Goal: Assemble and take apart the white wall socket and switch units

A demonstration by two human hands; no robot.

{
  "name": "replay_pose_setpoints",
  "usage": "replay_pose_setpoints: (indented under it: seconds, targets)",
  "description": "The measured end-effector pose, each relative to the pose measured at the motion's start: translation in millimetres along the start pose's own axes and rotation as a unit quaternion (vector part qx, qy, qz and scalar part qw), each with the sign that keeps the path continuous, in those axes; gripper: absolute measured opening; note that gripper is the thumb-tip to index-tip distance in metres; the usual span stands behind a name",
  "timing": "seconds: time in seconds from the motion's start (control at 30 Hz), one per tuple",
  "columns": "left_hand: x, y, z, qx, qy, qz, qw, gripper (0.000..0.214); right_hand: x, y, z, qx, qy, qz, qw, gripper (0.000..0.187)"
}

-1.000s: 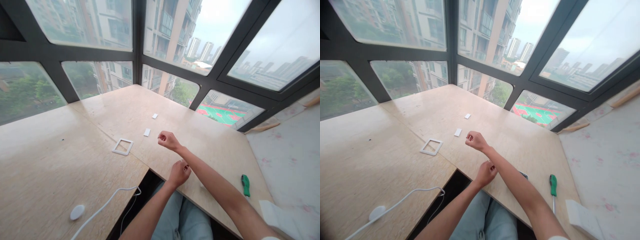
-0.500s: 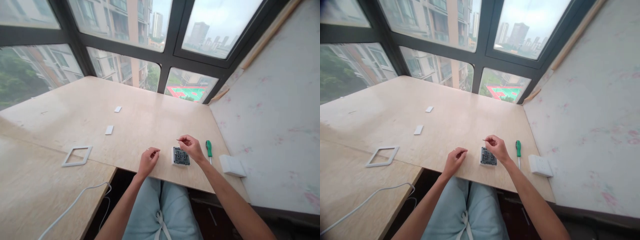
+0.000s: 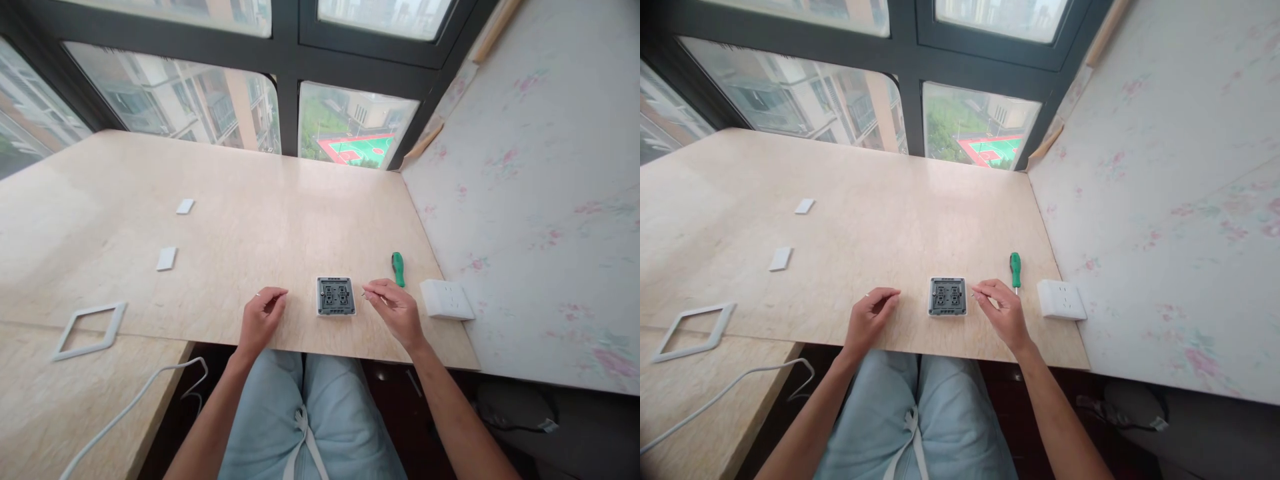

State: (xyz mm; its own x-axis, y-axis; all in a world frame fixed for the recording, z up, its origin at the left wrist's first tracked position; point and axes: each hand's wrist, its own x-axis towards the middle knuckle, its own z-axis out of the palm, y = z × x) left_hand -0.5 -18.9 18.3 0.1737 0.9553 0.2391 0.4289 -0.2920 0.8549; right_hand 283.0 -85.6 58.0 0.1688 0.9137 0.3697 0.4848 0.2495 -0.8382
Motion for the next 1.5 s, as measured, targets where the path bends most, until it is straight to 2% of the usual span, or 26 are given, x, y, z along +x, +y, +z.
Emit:
replay_pose_setpoints:
  seconds: [0.17, 0.37, 0.43, 0.6, 0.83, 1.0, 1.2, 1.5]
  targets:
    - [0.8, 4.2, -1.1, -0.008, -0.005, -0.016, 1.0, 0.017, 2.3, -7.2, 7.7, -0.036, 0.013, -0.033, 0.999, 0.016]
    - [-1.6, 13.1, 2.4, -0.093, 0.007, -0.078, 0.993, 0.021, 5.8, -7.2, 15.9, -0.051, -0.028, -0.094, 0.994, 0.025]
    - [-2.7, 17.9, 9.6, -0.097, -0.023, -0.044, 0.994, 0.03, 5.6, -4.0, 17.6, -0.055, -0.033, -0.1, 0.993, 0.026]
    - [4.0, 30.9, 32.6, -0.057, -0.142, 0.09, 0.984, 0.077, 5.2, 1.6, 18.4, -0.078, -0.03, -0.103, 0.991, 0.029]
    - [23.9, 29.1, 43.8, -0.012, -0.224, 0.146, 0.963, 0.096, 6.2, 3.6, 18.3, -0.086, -0.045, -0.116, 0.988, 0.033]
    - [26.1, 25.5, 45.5, 0.004, -0.243, 0.146, 0.959, 0.091, 7.8, 4.1, 21.2, -0.096, -0.05, -0.135, 0.985, 0.034]
    - [25.5, 28.1, 46.5, -0.009, -0.231, 0.136, 0.963, 0.08, 9.1, 4.5, 19.2, -0.117, -0.06, -0.155, 0.979, 0.036]
    - [25.2, 27.6, 45.9, -0.018, -0.222, 0.125, 0.967, 0.075, 10.6, 3.0, 17.4, -0.143, -0.062, -0.18, 0.971, 0.036]
